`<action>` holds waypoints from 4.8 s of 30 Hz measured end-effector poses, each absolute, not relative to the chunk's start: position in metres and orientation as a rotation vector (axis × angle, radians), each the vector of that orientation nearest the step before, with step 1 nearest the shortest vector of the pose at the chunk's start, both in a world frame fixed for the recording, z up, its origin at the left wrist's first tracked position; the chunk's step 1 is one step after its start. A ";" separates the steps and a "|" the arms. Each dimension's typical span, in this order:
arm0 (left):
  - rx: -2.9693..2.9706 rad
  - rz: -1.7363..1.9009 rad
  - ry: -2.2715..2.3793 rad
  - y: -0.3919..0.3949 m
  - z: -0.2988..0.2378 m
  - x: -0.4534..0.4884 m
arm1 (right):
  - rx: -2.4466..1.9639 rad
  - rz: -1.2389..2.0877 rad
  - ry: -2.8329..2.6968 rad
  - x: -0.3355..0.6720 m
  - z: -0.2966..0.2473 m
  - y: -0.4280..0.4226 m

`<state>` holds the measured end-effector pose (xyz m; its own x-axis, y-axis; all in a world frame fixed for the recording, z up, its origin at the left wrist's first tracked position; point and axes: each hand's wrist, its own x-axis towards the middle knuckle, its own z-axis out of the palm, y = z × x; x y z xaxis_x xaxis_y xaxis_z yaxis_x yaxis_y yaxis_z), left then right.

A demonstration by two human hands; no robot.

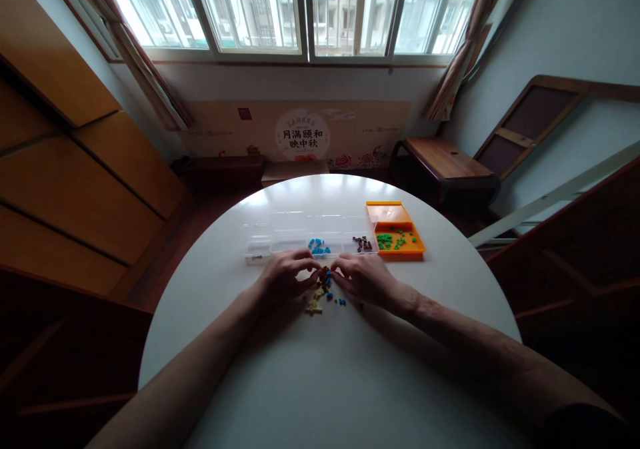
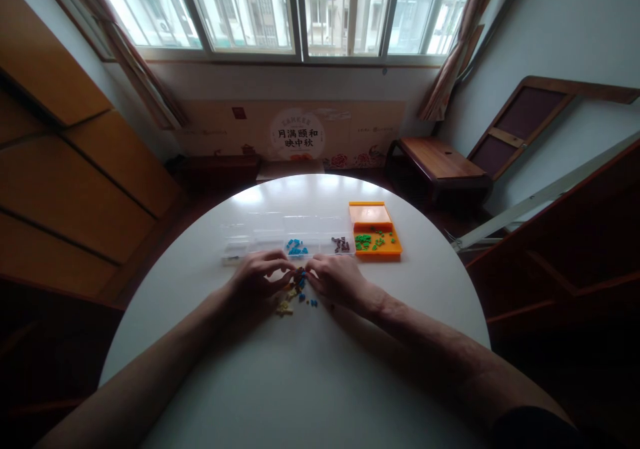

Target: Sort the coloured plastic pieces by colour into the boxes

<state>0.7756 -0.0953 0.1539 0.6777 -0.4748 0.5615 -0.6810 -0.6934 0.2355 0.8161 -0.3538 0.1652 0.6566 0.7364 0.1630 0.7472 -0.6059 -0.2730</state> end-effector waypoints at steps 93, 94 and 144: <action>2.485 0.420 -0.832 -0.097 0.146 0.777 | -2.142 -0.237 -1.213 0.829 0.142 -0.409; 2.489 0.418 -0.820 -0.098 0.146 0.777 | -2.138 -0.226 -1.220 0.828 0.142 -0.409; 2.435 0.657 -0.837 -0.118 0.159 0.769 | -2.021 -0.345 -1.411 0.825 0.143 -0.383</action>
<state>0.7695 -0.1180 0.1587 0.6975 -0.4289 0.5740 -0.6594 -0.6978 0.2799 0.8250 -0.3832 0.1429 0.3890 0.7417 0.5464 0.9101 -0.2176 -0.3526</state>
